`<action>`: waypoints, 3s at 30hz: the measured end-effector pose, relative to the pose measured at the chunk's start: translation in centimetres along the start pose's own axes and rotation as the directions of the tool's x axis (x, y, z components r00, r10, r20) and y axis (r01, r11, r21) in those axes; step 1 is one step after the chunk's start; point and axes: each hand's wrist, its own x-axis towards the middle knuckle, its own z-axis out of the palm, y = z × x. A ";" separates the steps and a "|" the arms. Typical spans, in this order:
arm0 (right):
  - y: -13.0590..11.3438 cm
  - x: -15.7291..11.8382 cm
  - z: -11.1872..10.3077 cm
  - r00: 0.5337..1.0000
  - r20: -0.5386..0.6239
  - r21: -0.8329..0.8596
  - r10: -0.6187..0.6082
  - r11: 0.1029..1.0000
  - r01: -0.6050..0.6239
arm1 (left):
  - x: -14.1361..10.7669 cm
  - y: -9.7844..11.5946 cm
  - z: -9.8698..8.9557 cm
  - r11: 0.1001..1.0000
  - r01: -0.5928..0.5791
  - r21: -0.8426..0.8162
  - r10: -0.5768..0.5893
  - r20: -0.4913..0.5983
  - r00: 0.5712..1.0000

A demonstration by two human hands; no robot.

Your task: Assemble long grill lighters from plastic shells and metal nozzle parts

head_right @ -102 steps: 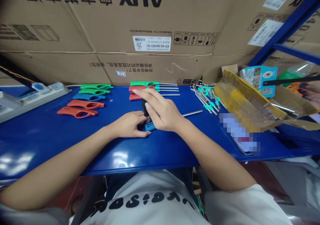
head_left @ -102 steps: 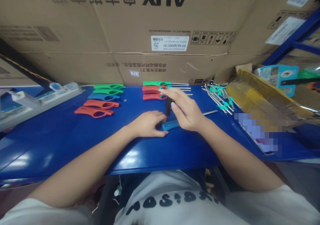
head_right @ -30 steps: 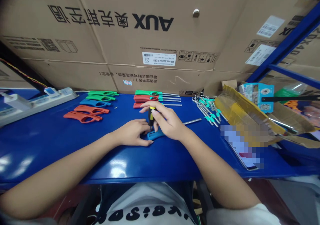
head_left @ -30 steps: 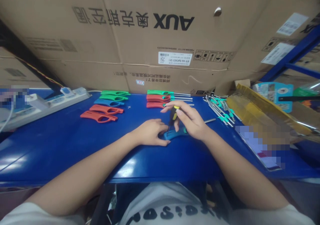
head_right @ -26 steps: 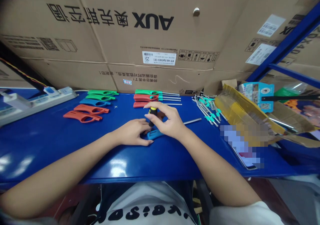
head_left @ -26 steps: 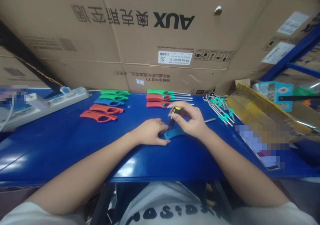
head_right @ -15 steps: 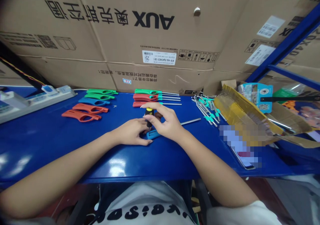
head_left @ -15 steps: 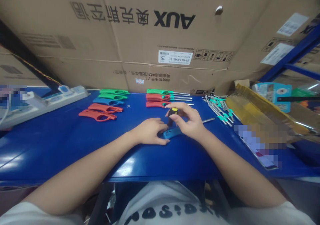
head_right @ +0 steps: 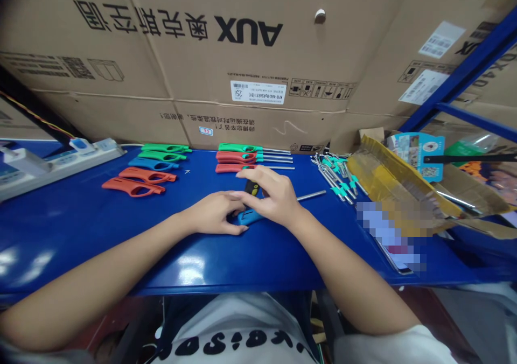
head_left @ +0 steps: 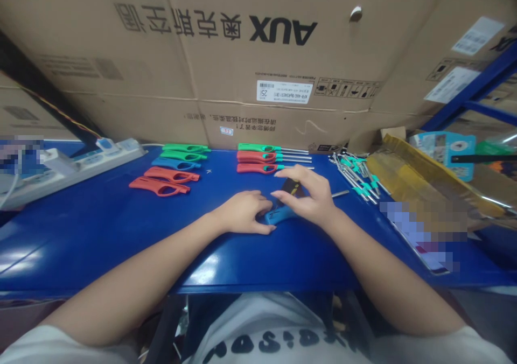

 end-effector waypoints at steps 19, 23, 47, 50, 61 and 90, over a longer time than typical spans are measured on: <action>-0.8 0.3 -0.5 0.997 0.075 0.029 0.004 1.000 -0.006 | 0.0 0.0 0.1 1.000 0.010 0.008 -0.010 -0.001 1.000; -0.9 0.4 -0.6 0.996 0.073 -0.026 -0.050 0.998 0.052 | 0.0 -0.1 0.2 1.000 -0.007 0.015 0.007 -0.012 1.000; -0.7 0.5 -0.3 0.995 0.038 -0.113 -0.096 0.989 0.100 | 0.1 0.0 0.3 1.000 -0.004 0.019 0.004 -0.004 1.000; -0.7 0.6 -0.5 0.992 0.100 -0.028 -0.078 0.996 0.081 | 0.1 0.0 0.3 1.000 -0.004 0.031 0.004 -0.012 1.000; -1.4 0.6 0.0 0.989 0.142 0.087 -0.034 0.996 0.021 | 0.3 0.2 0.3 1.000 -0.002 0.001 0.002 -0.018 1.000; 10.1 -2.1 -10.3 0.802 -0.485 -0.375 0.349 0.746 -0.551 | -1.1 1.1 -3.8 0.948 0.181 0.262 -0.207 0.077 0.975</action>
